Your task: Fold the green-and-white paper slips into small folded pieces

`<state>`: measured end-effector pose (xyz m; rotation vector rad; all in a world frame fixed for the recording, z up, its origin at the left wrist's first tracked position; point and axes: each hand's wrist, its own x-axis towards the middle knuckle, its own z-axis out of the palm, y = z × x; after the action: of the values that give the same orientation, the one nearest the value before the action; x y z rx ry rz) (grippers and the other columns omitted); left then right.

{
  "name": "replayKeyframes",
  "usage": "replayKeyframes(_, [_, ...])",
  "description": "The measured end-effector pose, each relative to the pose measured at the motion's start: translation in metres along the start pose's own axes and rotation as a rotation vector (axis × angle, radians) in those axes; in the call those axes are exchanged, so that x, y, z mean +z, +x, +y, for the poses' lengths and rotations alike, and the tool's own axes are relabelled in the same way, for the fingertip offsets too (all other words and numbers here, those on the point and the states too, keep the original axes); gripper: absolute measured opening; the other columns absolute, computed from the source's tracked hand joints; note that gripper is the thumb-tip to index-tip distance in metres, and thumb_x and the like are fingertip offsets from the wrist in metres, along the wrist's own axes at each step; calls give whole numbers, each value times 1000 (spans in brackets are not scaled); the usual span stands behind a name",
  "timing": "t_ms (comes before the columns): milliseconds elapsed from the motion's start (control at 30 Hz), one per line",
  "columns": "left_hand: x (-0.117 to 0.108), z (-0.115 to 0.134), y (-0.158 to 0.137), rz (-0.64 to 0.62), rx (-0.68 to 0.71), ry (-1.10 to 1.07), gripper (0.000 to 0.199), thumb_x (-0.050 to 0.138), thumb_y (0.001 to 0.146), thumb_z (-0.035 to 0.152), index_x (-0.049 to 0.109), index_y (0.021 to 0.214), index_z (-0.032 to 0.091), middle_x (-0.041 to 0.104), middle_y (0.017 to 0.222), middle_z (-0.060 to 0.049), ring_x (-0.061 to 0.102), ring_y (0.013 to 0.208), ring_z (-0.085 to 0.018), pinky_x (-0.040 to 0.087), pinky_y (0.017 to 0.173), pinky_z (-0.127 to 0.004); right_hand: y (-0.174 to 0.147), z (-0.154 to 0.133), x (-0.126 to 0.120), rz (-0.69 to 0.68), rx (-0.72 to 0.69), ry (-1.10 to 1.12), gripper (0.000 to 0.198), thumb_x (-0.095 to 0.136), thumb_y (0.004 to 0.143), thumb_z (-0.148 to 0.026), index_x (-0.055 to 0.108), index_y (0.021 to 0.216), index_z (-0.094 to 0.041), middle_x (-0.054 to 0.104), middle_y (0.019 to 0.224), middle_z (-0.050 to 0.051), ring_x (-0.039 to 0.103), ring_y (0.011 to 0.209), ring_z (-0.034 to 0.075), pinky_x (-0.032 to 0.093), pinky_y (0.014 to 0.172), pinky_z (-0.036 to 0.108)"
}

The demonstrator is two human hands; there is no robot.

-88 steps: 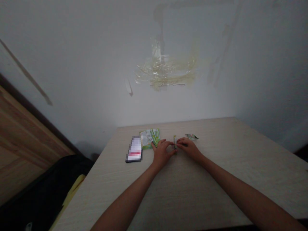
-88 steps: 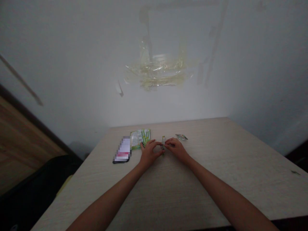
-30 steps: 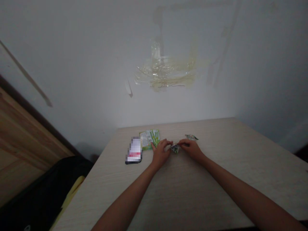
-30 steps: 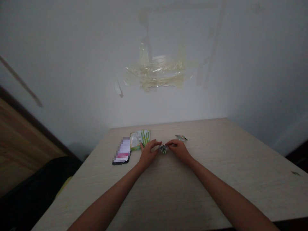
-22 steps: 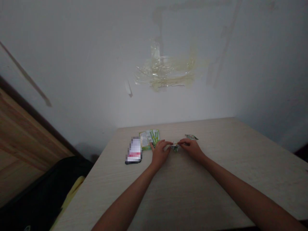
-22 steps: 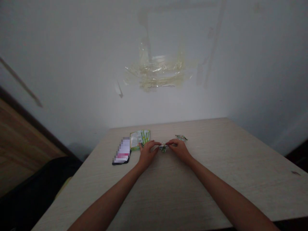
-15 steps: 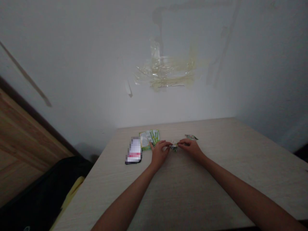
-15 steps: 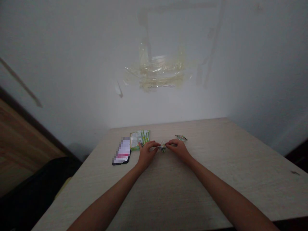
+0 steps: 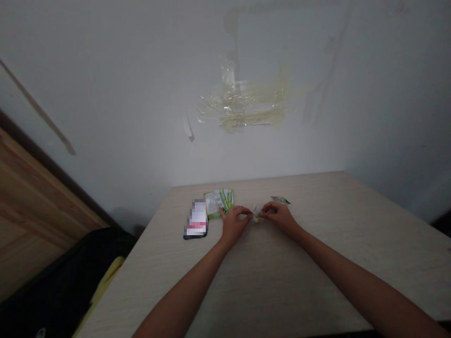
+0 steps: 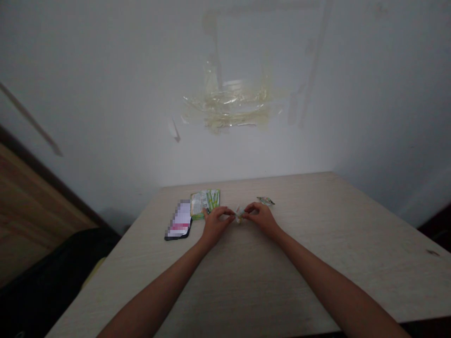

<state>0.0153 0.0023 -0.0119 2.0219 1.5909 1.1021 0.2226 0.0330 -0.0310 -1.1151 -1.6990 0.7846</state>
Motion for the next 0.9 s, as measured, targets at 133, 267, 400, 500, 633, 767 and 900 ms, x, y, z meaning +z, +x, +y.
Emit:
replayKeyframes(133, [-3,3,0,9,-7,-7,10,66,80,33,72,87,28,75,95,-1,61,106,-23,-12,110,-63,1,0,0,-18,7,-15,34,76,67,-43,71,92,-19,71,78,4,66,75,21,51,74,36])
replayKeyframes(267, [-3,3,1,36,-7,-28,10,67,80,30,71,89,29,75,88,2,61,106,-22,-14,109,-64,2,2,-1,-56,-20,-56,23,72,71,-43,74,77,-21,73,79,4,67,77,22,51,76,38])
replayKeyframes(400, [-2,1,2,35,-40,-15,12,67,81,31,72,92,30,75,90,0,62,105,-22,-14,109,-65,2,5,-1,-55,-24,-64,22,68,75,-42,75,79,-22,74,87,6,67,85,23,49,83,40])
replayKeyframes(500, [-2,1,2,33,-55,4,13,66,82,34,73,92,30,75,96,-1,62,105,-23,-11,110,-64,2,7,-2,-54,-44,-90,21,66,77,-41,75,81,-22,74,91,7,66,89,23,48,87,41])
replayKeyframes(633, [-3,4,0,47,-36,27,14,65,83,36,73,93,32,74,100,0,61,108,-23,-6,112,-64,3,8,-2,-4,-65,-129,19,68,75,-40,75,80,-23,74,91,6,66,91,23,47,90,43])
replayKeyframes(767, [-4,6,0,55,-23,53,12,64,83,34,74,90,31,74,99,0,61,106,-22,-4,112,-64,3,5,-3,-27,-83,-140,15,69,75,-37,75,77,-23,74,84,5,66,84,22,48,86,41])
replayKeyframes(900, [-7,7,1,22,-49,56,10,65,81,29,74,87,28,74,96,-1,62,102,-22,-6,111,-64,3,-2,-3,-69,-88,-143,13,68,76,-34,75,77,-23,73,80,5,65,81,21,49,81,39])
